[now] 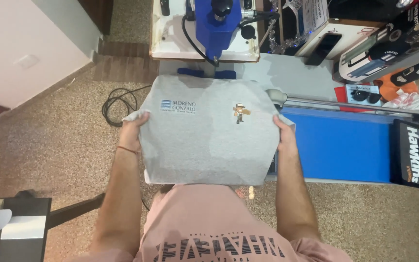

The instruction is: The person places a transfer sheet on a gray t-shirt, smooths it, and uses a heat press machine to apply the design. After pressing, they remove the t-shirt, peel off the transfer backing, and display the finished shirt.

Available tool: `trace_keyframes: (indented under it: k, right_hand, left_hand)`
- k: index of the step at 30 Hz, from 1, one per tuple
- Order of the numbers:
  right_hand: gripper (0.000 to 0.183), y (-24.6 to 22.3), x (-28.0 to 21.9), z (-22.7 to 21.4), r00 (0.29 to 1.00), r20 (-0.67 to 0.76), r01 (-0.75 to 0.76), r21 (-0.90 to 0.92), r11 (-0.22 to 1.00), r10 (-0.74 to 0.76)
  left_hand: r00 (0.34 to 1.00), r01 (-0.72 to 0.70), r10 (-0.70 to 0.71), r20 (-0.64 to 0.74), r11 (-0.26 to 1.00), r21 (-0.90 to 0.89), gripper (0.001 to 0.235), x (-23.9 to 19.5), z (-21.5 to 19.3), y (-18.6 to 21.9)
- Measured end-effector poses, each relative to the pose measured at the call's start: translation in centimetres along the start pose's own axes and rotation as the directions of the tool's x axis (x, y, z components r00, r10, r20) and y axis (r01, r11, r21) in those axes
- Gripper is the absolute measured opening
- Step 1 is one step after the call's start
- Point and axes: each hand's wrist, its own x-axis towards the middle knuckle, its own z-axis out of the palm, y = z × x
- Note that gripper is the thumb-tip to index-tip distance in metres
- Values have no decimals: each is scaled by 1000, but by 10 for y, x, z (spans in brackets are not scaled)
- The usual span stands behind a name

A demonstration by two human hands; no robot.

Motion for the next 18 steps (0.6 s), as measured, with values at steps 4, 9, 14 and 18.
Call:
trace_keyframes:
  k: [4, 9, 14, 18]
  right_hand:
    - [144, -18, -15, 20, 999, -12, -48, -52, 997, 48]
    - [104, -5, 9, 11, 992, 90, -107, 185, 977, 92]
    - [102, -15, -10, 20, 994, -109, -24, -332, 943, -13]
    - [58, -10, -13, 21, 998, -22, 64, -45, 997, -65]
  left_hand:
    - [999, 36, -32, 44, 993, -108, 122, -49, 15, 33]
    - [995, -6, 13, 97, 997, -78, 99, 39, 5, -13]
    - [979, 165, -143, 149, 974, -153, 138, -52, 27, 54]
    - [993, -10, 4, 116, 999, 54, 75, 10, 8, 4]
